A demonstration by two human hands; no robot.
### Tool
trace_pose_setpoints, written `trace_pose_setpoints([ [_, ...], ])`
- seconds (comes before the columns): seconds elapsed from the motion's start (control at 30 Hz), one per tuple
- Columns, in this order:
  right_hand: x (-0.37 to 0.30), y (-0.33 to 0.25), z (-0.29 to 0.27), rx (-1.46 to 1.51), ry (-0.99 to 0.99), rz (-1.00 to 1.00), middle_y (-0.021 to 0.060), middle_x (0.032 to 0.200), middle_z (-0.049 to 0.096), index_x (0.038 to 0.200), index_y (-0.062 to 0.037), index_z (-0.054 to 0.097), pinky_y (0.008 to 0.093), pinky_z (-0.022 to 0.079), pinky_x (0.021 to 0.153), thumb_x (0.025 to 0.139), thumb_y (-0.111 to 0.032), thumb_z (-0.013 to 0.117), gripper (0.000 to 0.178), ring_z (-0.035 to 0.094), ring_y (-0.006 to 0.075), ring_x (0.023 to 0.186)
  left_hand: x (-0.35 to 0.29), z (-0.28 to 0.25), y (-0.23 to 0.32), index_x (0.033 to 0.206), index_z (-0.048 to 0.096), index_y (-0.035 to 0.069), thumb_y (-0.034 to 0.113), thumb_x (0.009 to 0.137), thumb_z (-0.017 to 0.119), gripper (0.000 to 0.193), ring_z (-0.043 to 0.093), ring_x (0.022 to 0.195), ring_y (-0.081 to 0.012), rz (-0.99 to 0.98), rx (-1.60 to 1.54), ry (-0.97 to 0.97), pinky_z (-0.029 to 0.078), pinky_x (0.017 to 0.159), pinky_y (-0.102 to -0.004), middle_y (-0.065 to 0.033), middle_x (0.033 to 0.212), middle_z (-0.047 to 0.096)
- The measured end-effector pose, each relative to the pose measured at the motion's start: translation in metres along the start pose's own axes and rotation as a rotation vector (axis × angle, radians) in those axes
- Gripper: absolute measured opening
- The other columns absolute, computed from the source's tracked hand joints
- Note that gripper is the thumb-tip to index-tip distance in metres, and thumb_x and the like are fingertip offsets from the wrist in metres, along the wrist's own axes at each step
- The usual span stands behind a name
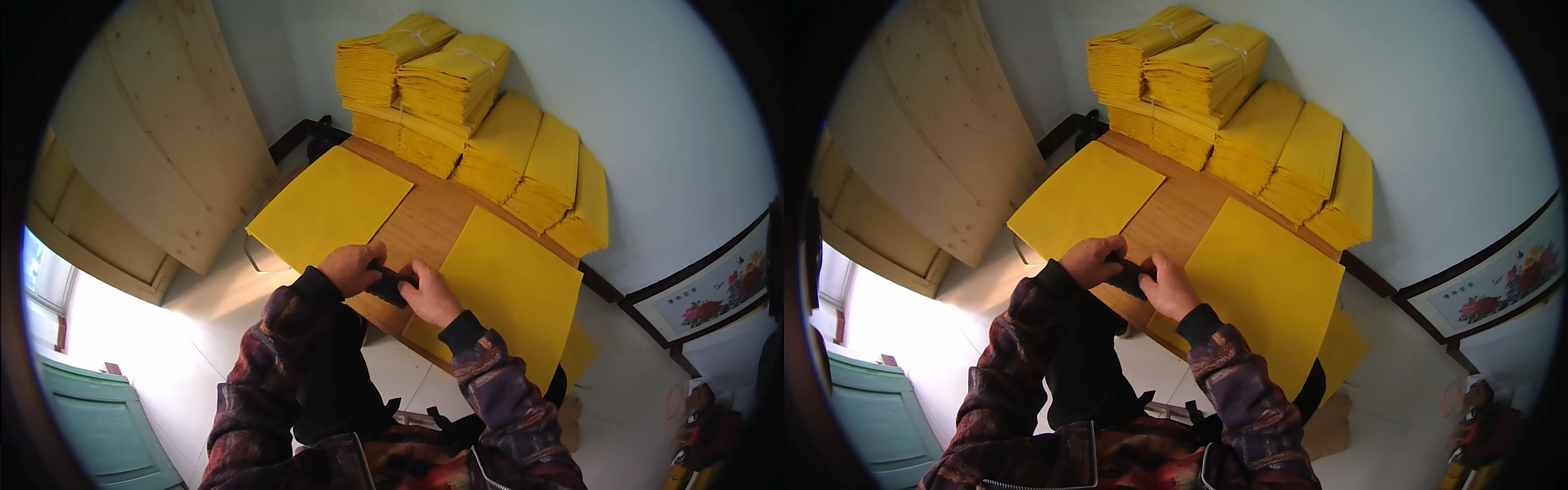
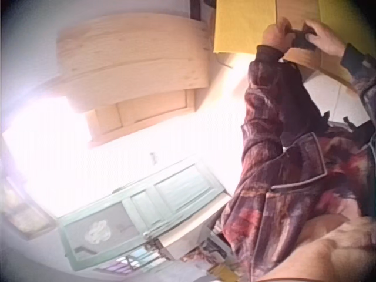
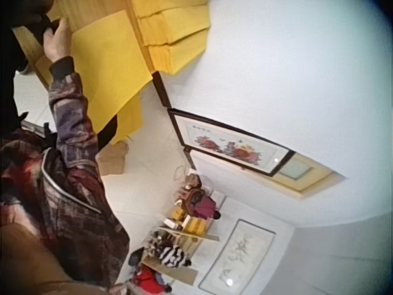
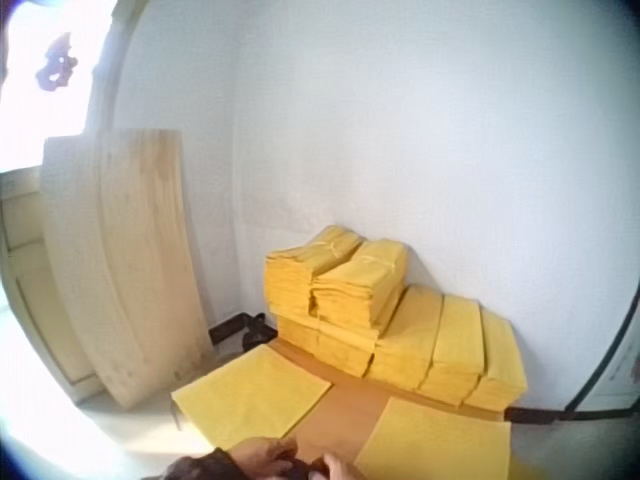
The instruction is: The person folds yellow paper sheets in half, then folds them again into smaller rectangles, and stacks them on the table. They also use a small dark textured block to rub the surface of the paper.
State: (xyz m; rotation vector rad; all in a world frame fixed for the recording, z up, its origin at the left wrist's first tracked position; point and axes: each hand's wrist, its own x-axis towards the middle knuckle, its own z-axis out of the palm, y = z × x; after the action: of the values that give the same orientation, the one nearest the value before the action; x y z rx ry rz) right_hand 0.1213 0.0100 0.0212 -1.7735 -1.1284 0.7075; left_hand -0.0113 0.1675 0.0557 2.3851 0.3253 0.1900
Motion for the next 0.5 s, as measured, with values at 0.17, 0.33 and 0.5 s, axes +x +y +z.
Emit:
trace_pose_setpoints([
  [0.17,0.017,-0.003,-0.018,0.144,0.040,0.014,0.0131,0.078,0.065,0.089,0.0027,0.058,0.0331,0.050,0.068,0.083,-0.012,0.067,0.019,0.062,0.0222,0.070,0.017,-0.004,-0.001,0.084,0.055,0.004,0.008,0.076,0.069,0.016,0.059,0.068,-0.0219,0.030,-0.272,0.057,0.046,0.063,-0.0314,-0.0085,0.071,0.059],
  [0.33,0.016,-0.002,-0.031,0.416,-0.064,0.046,0.0019,0.079,0.062,0.086,-0.0005,0.058,0.0231,0.049,0.066,0.084,-0.004,0.066,0.009,0.057,0.0072,0.071,0.017,0.012,-0.020,0.091,0.057,0.008,0.010,0.084,0.070,0.015,0.056,0.071,-0.0083,-0.099,-0.897,-0.032,0.045,0.063,-0.0222,0.0022,0.076,0.058],
  [0.5,0.008,-0.002,-0.032,0.595,-0.044,0.062,0.0013,0.081,0.061,0.089,-0.0012,0.056,0.0215,0.049,0.067,0.086,-0.003,0.065,0.010,0.056,0.0059,0.072,-0.001,0.049,-0.025,0.118,0.053,0.013,0.037,0.091,0.061,0.037,0.060,0.094,-0.0122,-0.119,-1.670,0.126,0.047,0.077,-0.0264,-0.0015,0.101,0.062],
])
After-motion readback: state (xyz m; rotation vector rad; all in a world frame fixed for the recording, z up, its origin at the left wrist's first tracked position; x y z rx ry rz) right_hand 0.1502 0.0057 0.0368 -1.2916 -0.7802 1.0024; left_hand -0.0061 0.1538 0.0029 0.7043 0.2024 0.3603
